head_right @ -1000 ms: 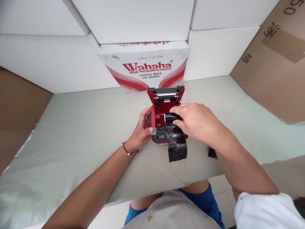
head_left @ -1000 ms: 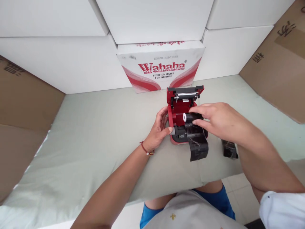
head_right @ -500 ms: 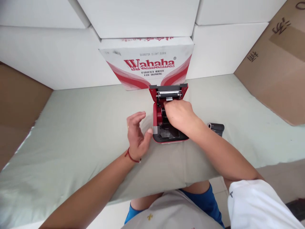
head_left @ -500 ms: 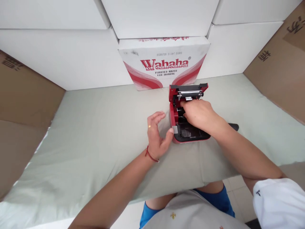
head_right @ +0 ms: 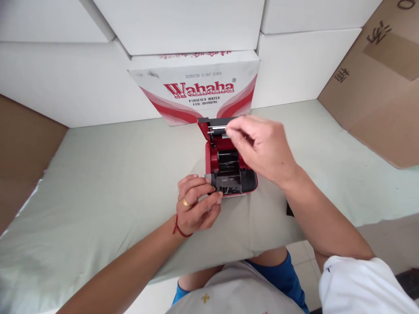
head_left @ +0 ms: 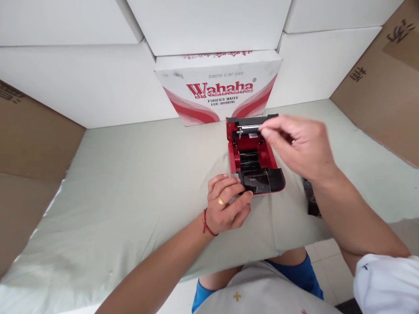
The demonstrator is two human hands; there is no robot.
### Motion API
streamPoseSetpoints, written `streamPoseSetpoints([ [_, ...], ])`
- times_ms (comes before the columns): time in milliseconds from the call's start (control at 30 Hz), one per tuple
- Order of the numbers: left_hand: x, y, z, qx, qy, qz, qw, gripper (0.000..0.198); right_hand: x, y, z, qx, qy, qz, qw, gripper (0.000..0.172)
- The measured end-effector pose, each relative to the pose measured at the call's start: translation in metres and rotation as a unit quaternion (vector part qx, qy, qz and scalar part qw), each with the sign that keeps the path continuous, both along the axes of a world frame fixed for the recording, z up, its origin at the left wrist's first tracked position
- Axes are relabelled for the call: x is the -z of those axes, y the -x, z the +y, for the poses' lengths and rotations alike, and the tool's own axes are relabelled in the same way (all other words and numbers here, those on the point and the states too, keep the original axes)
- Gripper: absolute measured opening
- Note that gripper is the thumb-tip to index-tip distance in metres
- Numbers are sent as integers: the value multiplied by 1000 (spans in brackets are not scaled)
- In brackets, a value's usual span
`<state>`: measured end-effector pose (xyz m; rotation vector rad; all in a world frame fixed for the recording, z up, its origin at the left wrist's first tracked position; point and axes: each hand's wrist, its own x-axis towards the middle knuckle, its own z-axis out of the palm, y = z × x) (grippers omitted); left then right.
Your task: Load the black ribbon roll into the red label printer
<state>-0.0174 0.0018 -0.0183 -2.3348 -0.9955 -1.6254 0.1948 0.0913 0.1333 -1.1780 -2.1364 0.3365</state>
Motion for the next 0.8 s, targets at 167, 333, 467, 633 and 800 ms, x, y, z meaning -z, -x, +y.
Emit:
streamPoseSetpoints([
  [167, -7, -2, -1, -7, 18, -3, 1000, 42, 0, -1, 18, 48, -162, -39, 985, 44],
  [333, -15, -4, -3, 6, -2, -1, 1000, 45, 25, -1, 28, -37, -105, -108, 988, 43],
  [467, -20, -7, -6, -41, -21, -8, 999, 31, 34, -12, 4, -78, -161, -81, 981, 32],
  [633, -25, -9, -8, -45, 9, -20, 999, 24, 42, -27, -33, -122, -153, -91, 976, 32],
  [800, -28, -8, -10, -30, 44, -25, 998, 24, 52, -29, -47, -87, -150, -91, 981, 31],
])
